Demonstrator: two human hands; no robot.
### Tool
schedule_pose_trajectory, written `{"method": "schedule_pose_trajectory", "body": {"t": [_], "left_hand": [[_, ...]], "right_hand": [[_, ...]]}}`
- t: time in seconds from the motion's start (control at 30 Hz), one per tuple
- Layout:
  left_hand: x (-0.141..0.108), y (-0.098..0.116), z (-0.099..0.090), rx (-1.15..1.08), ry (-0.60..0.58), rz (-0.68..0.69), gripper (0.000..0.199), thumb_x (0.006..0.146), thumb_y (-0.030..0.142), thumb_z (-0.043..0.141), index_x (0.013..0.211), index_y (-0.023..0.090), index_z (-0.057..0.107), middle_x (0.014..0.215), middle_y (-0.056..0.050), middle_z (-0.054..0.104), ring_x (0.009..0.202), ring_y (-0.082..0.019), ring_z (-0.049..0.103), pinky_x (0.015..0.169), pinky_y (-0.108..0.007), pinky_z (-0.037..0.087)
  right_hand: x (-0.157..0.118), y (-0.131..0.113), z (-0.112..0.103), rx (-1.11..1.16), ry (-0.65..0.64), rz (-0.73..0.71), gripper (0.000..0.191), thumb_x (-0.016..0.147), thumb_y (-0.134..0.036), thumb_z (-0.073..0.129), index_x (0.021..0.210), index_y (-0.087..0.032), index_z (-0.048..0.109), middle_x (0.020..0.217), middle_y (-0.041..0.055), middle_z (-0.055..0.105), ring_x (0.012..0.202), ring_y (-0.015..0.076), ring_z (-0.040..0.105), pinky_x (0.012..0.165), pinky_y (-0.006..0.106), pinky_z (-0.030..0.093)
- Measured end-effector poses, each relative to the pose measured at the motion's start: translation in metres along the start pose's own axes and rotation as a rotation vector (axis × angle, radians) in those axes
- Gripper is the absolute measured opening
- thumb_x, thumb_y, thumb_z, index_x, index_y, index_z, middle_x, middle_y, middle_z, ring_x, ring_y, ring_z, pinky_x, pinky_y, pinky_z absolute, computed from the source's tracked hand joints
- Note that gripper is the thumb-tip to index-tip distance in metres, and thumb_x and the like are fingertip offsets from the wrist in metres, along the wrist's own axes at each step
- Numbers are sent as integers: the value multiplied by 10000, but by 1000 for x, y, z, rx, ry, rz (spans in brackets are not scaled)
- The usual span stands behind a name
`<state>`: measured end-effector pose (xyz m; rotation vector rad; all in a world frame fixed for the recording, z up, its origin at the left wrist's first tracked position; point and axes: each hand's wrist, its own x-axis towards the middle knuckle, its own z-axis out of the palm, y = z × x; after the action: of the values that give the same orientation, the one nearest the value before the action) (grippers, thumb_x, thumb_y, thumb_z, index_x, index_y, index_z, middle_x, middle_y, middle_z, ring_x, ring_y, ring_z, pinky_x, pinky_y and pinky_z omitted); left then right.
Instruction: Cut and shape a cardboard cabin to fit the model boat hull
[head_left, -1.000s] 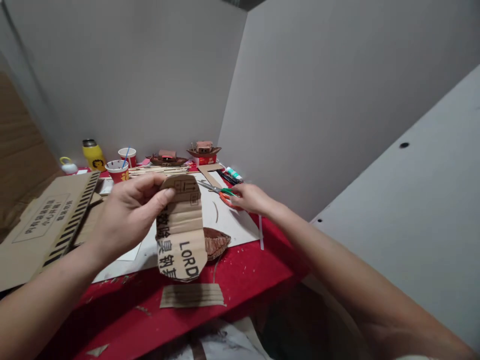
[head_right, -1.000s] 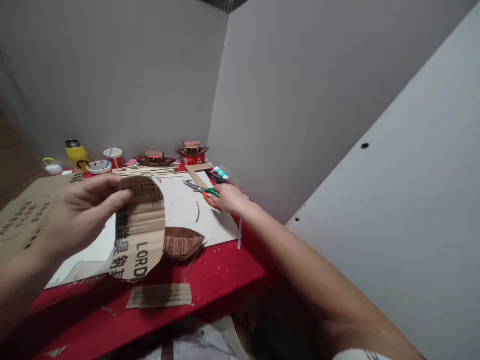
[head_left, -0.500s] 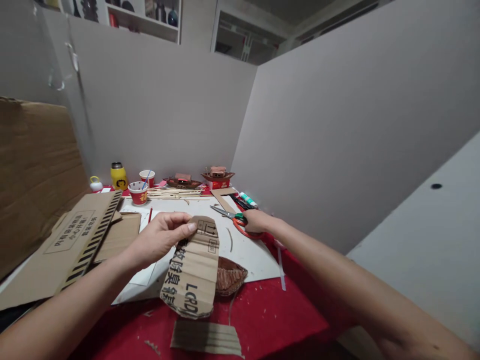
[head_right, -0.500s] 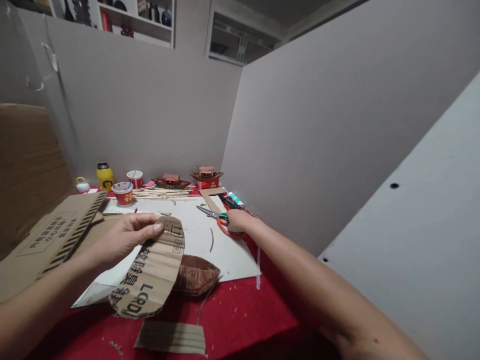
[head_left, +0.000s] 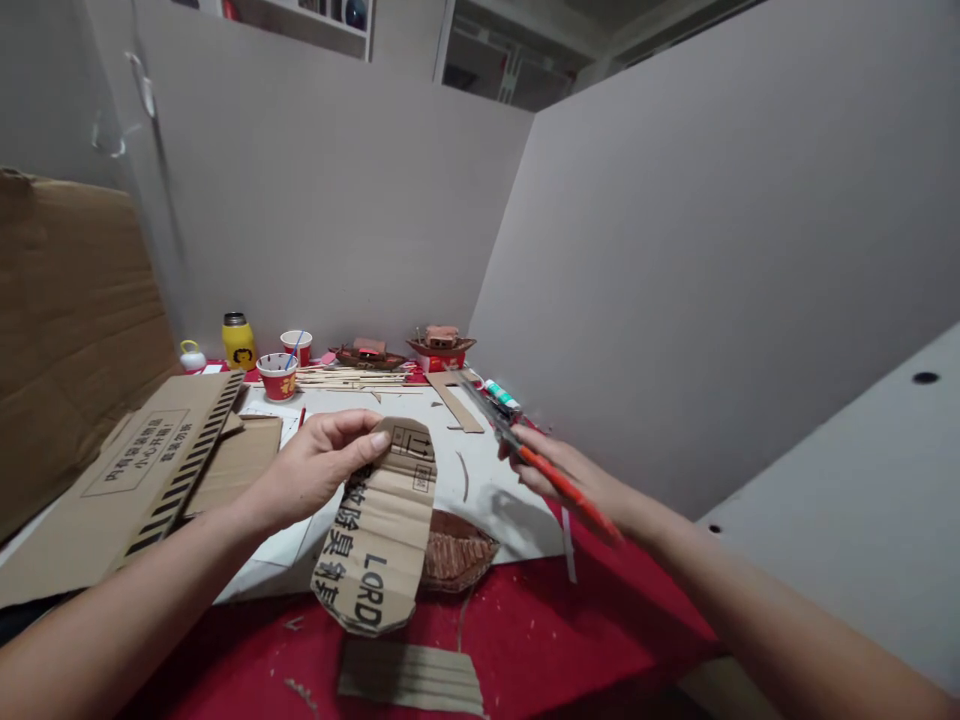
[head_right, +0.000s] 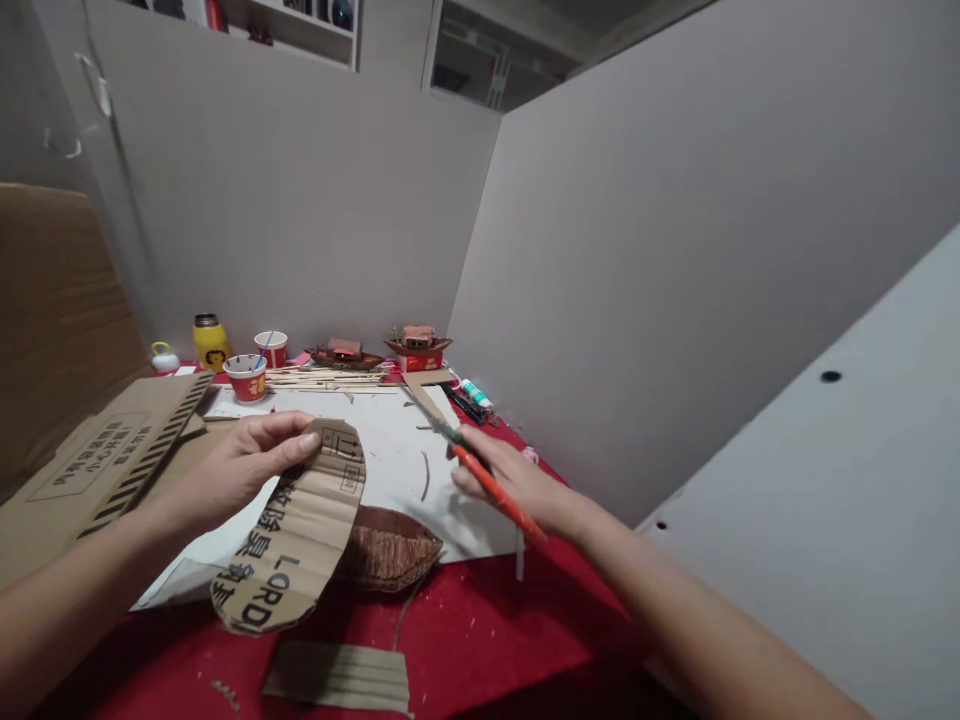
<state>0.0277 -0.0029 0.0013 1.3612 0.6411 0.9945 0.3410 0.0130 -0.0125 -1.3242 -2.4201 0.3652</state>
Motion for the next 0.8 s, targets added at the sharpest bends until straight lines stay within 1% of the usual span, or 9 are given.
{"method": "schedule_pose_trajectory", "body": {"t": [0.03, 0.07, 0.17, 0.27, 0.37, 0.47, 0.63, 0.73, 0.8], "left_hand": [[0, 0, 1, 8, 10, -1, 206, 786, 354, 760, 855, 165, 715, 792, 7, 706, 704, -95, 602, 668, -199, 467], [-1, 0, 2, 19, 18, 0, 210, 786, 354, 759, 867, 165, 717, 798, 3, 707, 709, -99, 604, 669, -202, 471], [-3, 1, 7, 74, 19, 12, 190, 806, 347, 738, 872, 169, 730, 794, 3, 703, 697, -98, 594, 659, -201, 471], [-5, 2, 9, 143, 10, 48, 190, 829, 352, 712, 910, 184, 749, 824, -7, 713, 714, -111, 599, 668, -213, 479], [-6, 0, 8, 207, 10, 90, 212, 851, 359, 684, 972, 199, 753, 889, -22, 726, 761, -132, 614, 697, -232, 490], [-6, -2, 6, 254, -4, 102, 206, 871, 353, 662, 988, 208, 750, 920, -20, 728, 796, -134, 618, 730, -229, 487], [-5, -1, 4, 329, -36, 117, 198, 897, 340, 627, 981, 211, 752, 935, -19, 719, 829, -136, 612, 748, -221, 479], [-5, 0, 3, 364, -58, 118, 209, 904, 334, 614, 1006, 210, 748, 935, -22, 704, 830, -138, 601, 743, -223, 467], [-6, 0, 3, 377, -59, 93, 214, 898, 336, 617, 1000, 198, 743, 919, -25, 693, 813, -140, 590, 729, -227, 459]], "right_hand": [[-6, -8, 2, 21, -19, -43, 415, 887, -601, 434, 947, -200, 521, 855, 50, 611, 767, 215, 590, 727, 335, 507], [-11, -17, 4, 16, -29, -55, 394, 878, -595, 466, 926, -208, 518, 838, 43, 611, 751, 212, 583, 717, 336, 501], [-19, -36, 5, -40, -59, -38, 326, 859, -545, 543, 871, -222, 503, 804, 25, 615, 701, 197, 567, 674, 317, 471], [-20, -46, 4, -109, -59, -28, 278, 864, -494, 554, 849, -223, 493, 799, 23, 618, 667, 189, 561, 650, 306, 436], [-20, -46, 3, -172, -48, -27, 262, 862, -473, 558, 859, -221, 489, 800, 26, 620, 652, 188, 554, 635, 300, 407], [-20, -45, 5, -195, -48, -34, 294, 862, -503, 554, 842, -220, 480, 781, 24, 618, 634, 184, 537, 605, 287, 376], [-22, -42, 9, -217, -55, -38, 363, 842, -569, 548, 761, -223, 475, 652, 4, 575, 553, 166, 489, 553, 271, 322], [-24, -38, 9, -241, -37, -42, 404, 825, -607, 552, 718, -228, 463, 578, -17, 524, 487, 145, 418, 521, 267, 294], [-25, -36, 10, -241, -24, -57, 420, 821, -620, 552, 698, -229, 460, 552, -24, 505, 460, 135, 380, 504, 267, 281]]}}
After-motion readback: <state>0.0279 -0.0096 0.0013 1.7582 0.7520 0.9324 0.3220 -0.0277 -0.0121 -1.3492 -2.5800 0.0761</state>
